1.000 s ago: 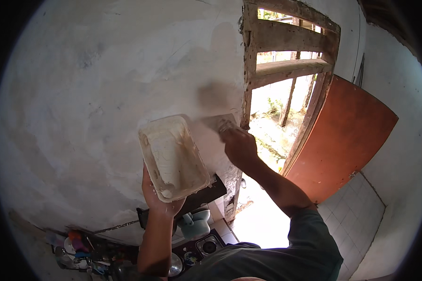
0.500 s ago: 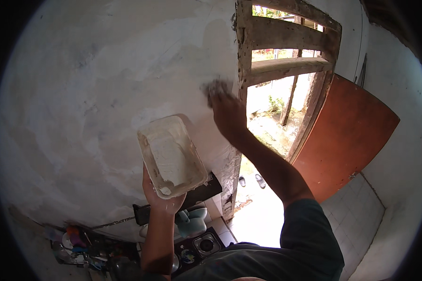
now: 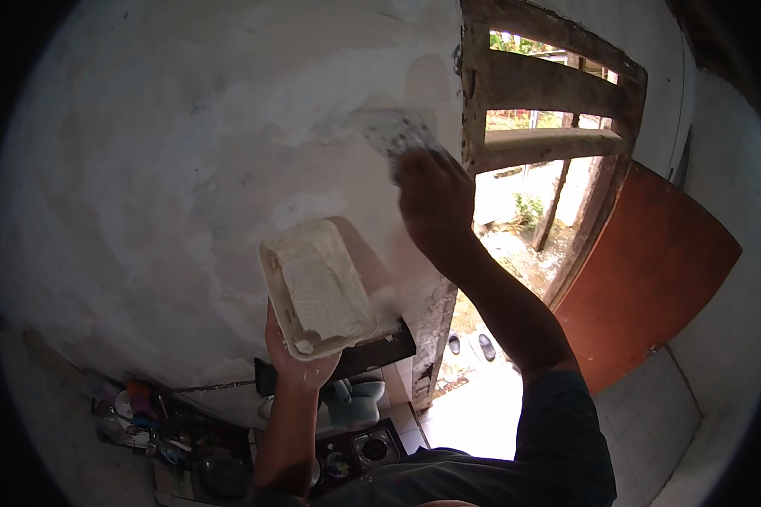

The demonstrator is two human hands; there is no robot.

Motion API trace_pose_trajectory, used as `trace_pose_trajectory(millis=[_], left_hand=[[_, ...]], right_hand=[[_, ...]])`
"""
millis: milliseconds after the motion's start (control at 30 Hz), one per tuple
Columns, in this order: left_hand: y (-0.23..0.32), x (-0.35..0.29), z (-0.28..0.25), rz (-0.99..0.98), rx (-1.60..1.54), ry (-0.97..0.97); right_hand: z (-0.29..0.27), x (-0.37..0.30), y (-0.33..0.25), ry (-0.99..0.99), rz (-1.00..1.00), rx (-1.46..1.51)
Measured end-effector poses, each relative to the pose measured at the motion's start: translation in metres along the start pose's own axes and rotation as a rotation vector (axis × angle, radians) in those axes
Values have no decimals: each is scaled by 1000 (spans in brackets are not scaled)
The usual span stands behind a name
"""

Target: Apply wall filler or putty to a damaged wall using a spatula.

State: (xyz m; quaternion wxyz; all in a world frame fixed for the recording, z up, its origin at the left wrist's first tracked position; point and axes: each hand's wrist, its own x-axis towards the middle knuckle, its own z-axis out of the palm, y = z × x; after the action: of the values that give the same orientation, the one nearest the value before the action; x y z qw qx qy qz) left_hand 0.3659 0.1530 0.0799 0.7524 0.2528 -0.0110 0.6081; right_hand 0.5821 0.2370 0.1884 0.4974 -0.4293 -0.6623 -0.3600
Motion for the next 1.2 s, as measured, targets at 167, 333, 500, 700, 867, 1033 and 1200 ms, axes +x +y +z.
trace_pose_trajectory(millis=[167,333,500,700,867,1033,1200], left_hand=[[16,-19,-17,139,73,73],[41,-34,-29,295,50,136],[47,-37,-33,278,-17,140],[46,-41,-32,256,11,90],[38,-35,-35,221,-7,167],[41,-36,-37,248,-30,195],[47,-41,-41,242,9,65]], right_hand=[[61,7,-34,99,-164,-245],[86,-74,-62,-251,-161,-270],[50,-85,-54,-447,-121,-183],[4,31,-34,-44,-116,-116],[53,36,-32,5,-66,-329],[72,-75,-60,-310,-151,-282],[27,-50,-56,-314,-99,-169]])
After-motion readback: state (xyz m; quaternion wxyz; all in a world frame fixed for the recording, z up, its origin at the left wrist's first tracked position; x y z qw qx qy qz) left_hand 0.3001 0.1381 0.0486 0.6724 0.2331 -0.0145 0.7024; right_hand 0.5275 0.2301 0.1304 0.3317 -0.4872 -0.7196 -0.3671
